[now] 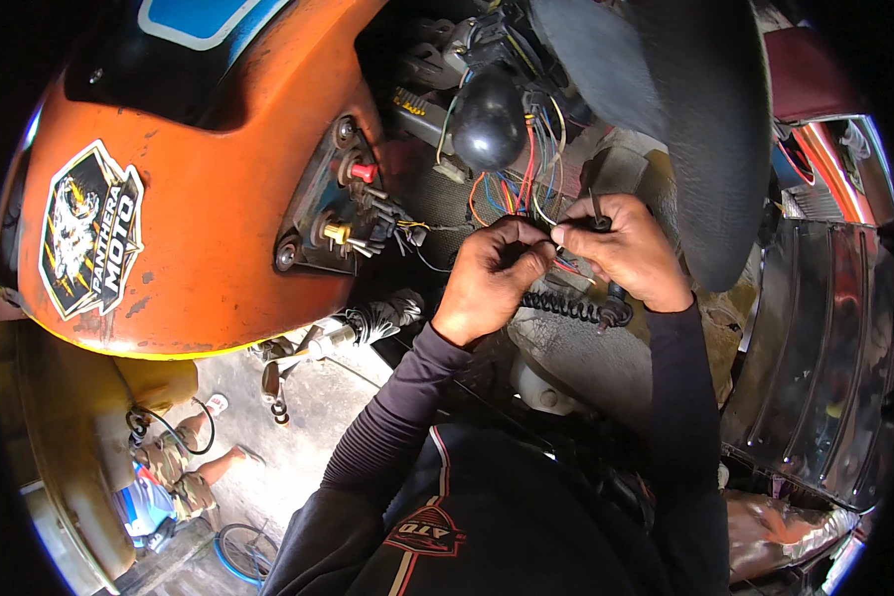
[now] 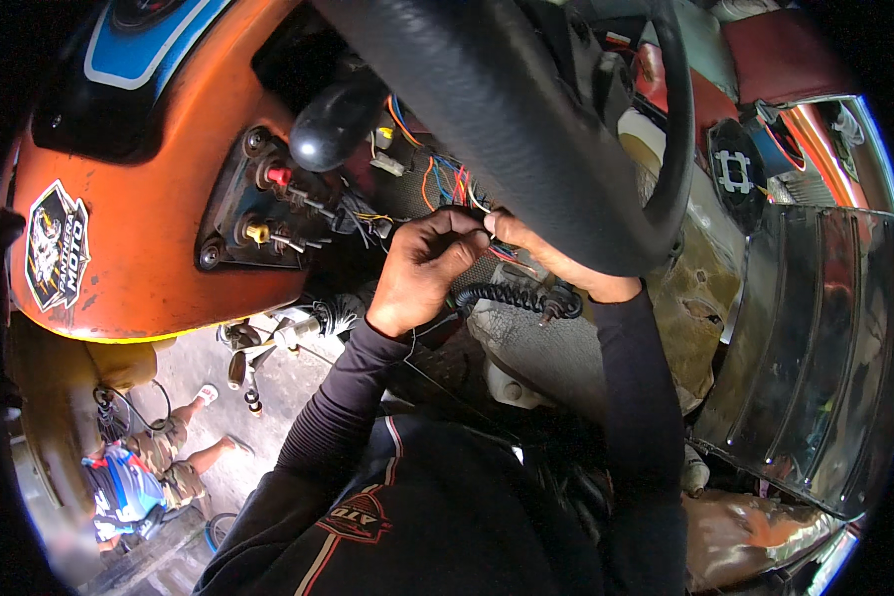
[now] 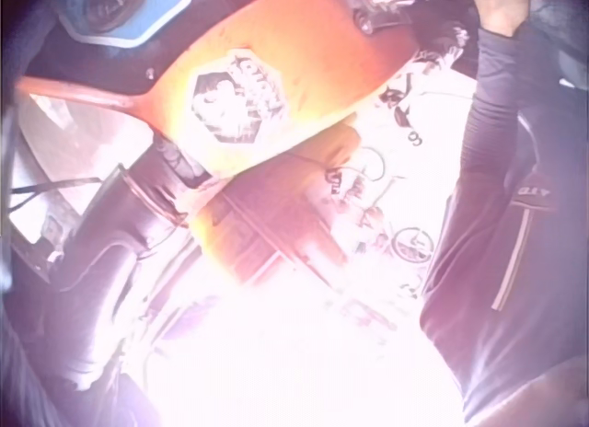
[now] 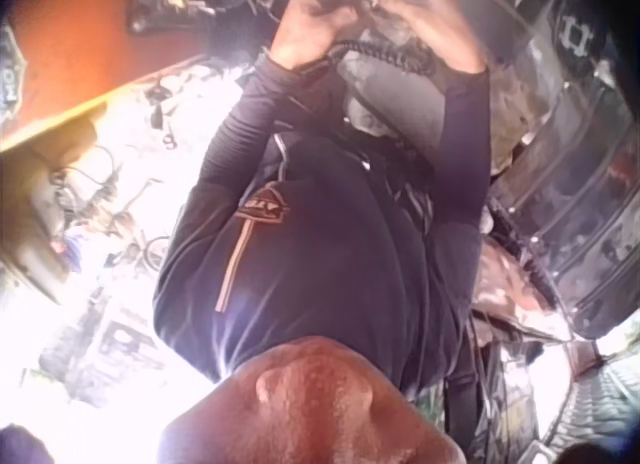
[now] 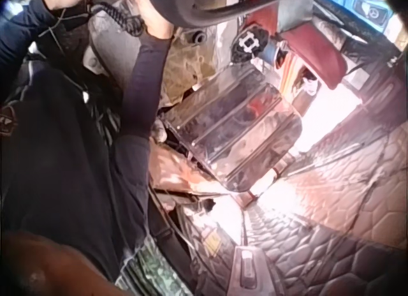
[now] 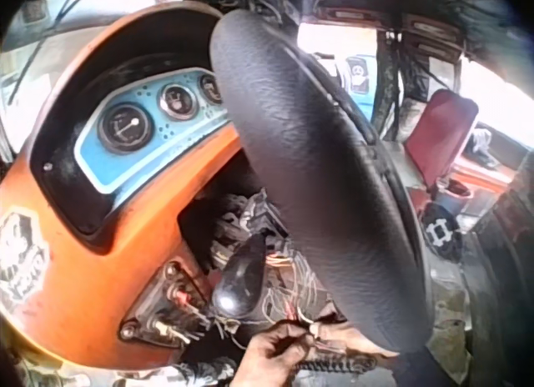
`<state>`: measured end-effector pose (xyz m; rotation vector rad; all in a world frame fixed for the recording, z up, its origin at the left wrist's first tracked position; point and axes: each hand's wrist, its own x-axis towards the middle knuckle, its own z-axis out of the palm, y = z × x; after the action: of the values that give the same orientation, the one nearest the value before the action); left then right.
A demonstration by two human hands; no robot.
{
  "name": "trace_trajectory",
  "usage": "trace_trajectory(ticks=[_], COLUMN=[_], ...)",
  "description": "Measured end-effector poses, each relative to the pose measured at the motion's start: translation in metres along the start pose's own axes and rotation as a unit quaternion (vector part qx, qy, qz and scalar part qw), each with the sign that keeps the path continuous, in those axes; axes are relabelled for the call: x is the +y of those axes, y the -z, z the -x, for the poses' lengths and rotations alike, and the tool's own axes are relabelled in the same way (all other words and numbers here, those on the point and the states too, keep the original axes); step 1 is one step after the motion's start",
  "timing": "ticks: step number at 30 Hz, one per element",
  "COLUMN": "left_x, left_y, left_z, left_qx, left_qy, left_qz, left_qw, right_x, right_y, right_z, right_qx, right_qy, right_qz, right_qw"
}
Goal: The person works on the exposed wiring behind the steering wheel of a vehicle. They use pliers to strip and connect wires, and a test light to check for electrical continuity. The task involves troubleshooting and repairing the vehicle's electrical system.
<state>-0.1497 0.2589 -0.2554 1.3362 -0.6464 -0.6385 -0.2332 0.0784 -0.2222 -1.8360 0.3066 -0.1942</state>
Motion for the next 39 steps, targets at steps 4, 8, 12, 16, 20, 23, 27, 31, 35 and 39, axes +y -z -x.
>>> trace_trajectory(ticks=[4,8,12,16,20,23,27,31,35,39], left_x=[0.005,0.005,0.008,0.012,0.013,0.008,0.008,0.009,0.007,0.012], left_y=[0.001,0.006,0.009,0.009,0.009,0.007,0.006,0.012,0.013,0.010], left_z=[-0.001,-0.005,-0.007,-0.007,-0.008,-0.008,-0.007,-0.005,-0.007,-0.010], left_qx=[-0.011,-0.036,-0.052,-0.053,-0.054,-0.041,-0.008,-0.018,-0.015,-0.018], left_qy=[0.039,0.026,0.025,0.032,0.039,0.068,0.103,0.105,0.113,0.117], left_qz=[0.060,0.039,0.022,0.027,0.023,0.078,0.235,0.331,0.361,0.343], left_qw=[0.997,0.998,0.998,0.998,0.998,0.994,0.967,0.938,0.926,0.932], right_x=[0.015,0.054,0.095,0.091,0.082,0.073,0.043,0.030,0.022,0.018], right_y=[-0.001,0.005,0.009,0.008,0.005,0.005,0.022,0.026,0.004,-0.009], right_z=[-0.003,-0.005,-0.013,-0.017,-0.018,-0.017,0.009,0.051,0.078,0.071], right_qx=[0.003,0.027,0.017,0.011,0.013,0.017,0.057,0.052,0.015,0.030], right_qy=[0.000,-0.026,0.024,0.046,0.060,0.062,0.009,-0.055,-0.083,0.030], right_qz=[-0.052,-0.105,-0.046,-0.028,-0.028,-0.042,-0.266,-0.267,-0.159,-0.099], right_qw=[0.999,0.994,0.999,0.998,0.998,0.997,0.962,0.961,0.984,0.994])
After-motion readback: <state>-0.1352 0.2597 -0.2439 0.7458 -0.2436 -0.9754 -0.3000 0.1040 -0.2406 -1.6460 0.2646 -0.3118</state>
